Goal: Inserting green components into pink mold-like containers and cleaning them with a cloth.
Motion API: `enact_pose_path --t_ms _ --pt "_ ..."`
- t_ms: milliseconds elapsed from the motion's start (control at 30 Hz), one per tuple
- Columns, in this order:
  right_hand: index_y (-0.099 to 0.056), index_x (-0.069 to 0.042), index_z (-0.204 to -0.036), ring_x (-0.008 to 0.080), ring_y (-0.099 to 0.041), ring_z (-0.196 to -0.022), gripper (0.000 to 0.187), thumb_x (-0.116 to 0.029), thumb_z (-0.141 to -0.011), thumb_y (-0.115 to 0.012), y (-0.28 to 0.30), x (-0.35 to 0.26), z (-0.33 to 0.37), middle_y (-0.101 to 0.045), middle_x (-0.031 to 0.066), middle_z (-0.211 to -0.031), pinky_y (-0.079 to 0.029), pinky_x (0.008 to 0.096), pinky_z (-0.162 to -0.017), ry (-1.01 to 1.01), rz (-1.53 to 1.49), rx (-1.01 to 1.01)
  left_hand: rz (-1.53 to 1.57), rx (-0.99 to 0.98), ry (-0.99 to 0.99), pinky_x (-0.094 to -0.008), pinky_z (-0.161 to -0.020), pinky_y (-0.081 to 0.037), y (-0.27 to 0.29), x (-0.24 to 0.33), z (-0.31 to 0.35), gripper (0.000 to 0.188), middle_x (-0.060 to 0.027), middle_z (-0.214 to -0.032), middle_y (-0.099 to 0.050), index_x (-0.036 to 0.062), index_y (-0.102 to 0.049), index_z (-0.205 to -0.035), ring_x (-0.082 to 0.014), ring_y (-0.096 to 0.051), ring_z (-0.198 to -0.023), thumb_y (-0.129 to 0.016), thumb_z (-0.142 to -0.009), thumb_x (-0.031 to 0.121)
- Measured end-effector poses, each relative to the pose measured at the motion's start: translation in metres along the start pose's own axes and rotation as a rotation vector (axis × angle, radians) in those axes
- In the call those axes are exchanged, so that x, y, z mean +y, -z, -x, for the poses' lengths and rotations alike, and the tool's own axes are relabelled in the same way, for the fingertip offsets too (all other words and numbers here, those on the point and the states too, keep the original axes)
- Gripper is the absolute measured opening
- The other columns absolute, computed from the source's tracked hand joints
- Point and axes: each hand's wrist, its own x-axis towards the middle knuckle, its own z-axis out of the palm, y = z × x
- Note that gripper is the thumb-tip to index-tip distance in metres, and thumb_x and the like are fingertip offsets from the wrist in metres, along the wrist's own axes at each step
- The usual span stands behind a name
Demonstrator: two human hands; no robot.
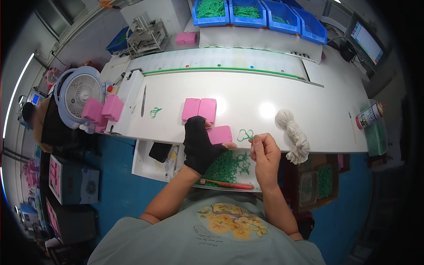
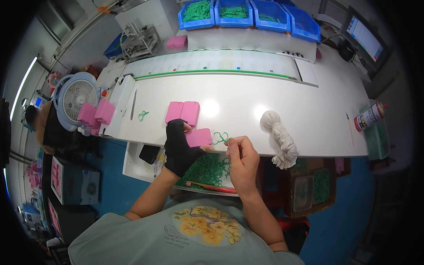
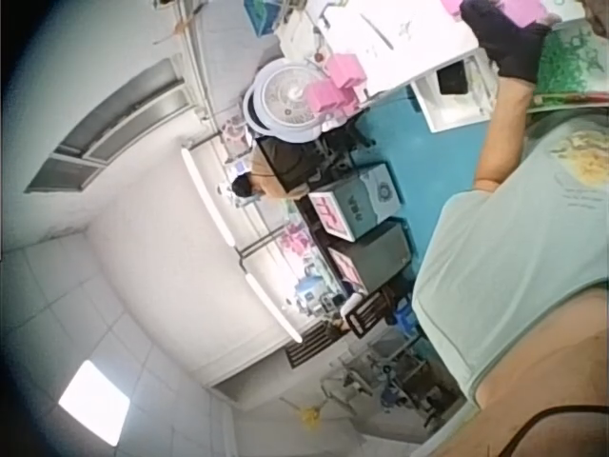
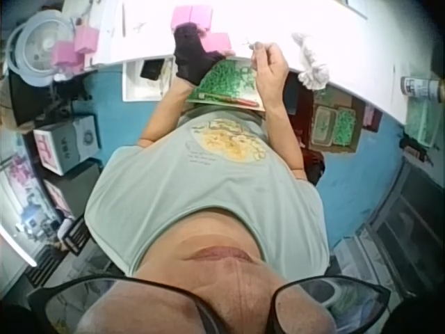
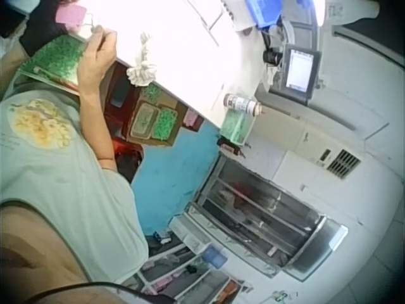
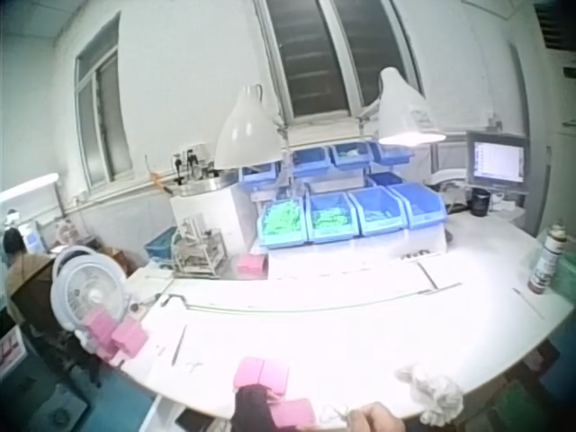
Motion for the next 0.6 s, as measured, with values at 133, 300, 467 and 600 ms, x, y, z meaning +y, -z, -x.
enact_pose_path --t_ms 133,300,467,600 --pt "-0.059 0.0 -0.087 0.0039 -0.044 -0.058 0.022 -0.018 -0.1 -0.054 0.005 0.004 0.001 -0.053 -0.0014 -0.065 -0.038 0.0205 -0.054 -0.02 0.028 -0.005 -0.074 0.053 -0.252 -0.0389 -0.084 -0.047 0.008 0.011 -0.002 0.073 -0.0117 -0.105 -0.051 0.003 -0.052 -0.108 -0.0275 -0.053 -0.1 -0.087 -0.058 0.043" --pt "-0.06 0.0 -0.088 0.0067 -0.049 -0.058 0.018 -0.014 -0.098 -0.056 0.005 -0.002 0.005 -0.057 0.0022 -0.066 -0.04 0.0227 -0.053 0.018 0.155 -0.04 0.234 -0.193 -0.233 -0.0342 -0.085 -0.048 0.02 0.023 -0.008 0.049 -0.0099 -0.116 -0.053 0.0077 -0.061 -0.113 -0.0236 -0.055 -0.107 -0.082 -0.072 0.024" --pt "-0.06 0.001 -0.087 0.0195 -0.057 -0.058 0.007 -0.005 -0.091 -0.061 -0.002 -0.01 0.008 -0.058 0.0104 -0.07 -0.044 0.0306 -0.055 0.294 0.402 -0.102 0.404 -0.366 -0.171 -0.033 -0.087 -0.049 0.019 0.021 -0.008 0.022 -0.0078 -0.113 -0.057 0.0067 -0.069 -0.095 -0.0206 -0.058 -0.105 -0.077 -0.075 0.01" --pt "-0.06 0.001 -0.086 0.022 -0.058 -0.059 0.006 -0.004 -0.089 -0.062 -0.001 -0.009 0.008 -0.059 0.0115 -0.072 -0.044 0.032 -0.055 0.305 0.421 -0.099 0.456 -0.316 -0.163 -0.0335 -0.083 -0.051 0.014 0.018 -0.005 0.018 -0.0081 -0.107 -0.058 0.007 -0.069 -0.086 -0.0229 -0.06 -0.099 -0.077 -0.071 0.004"
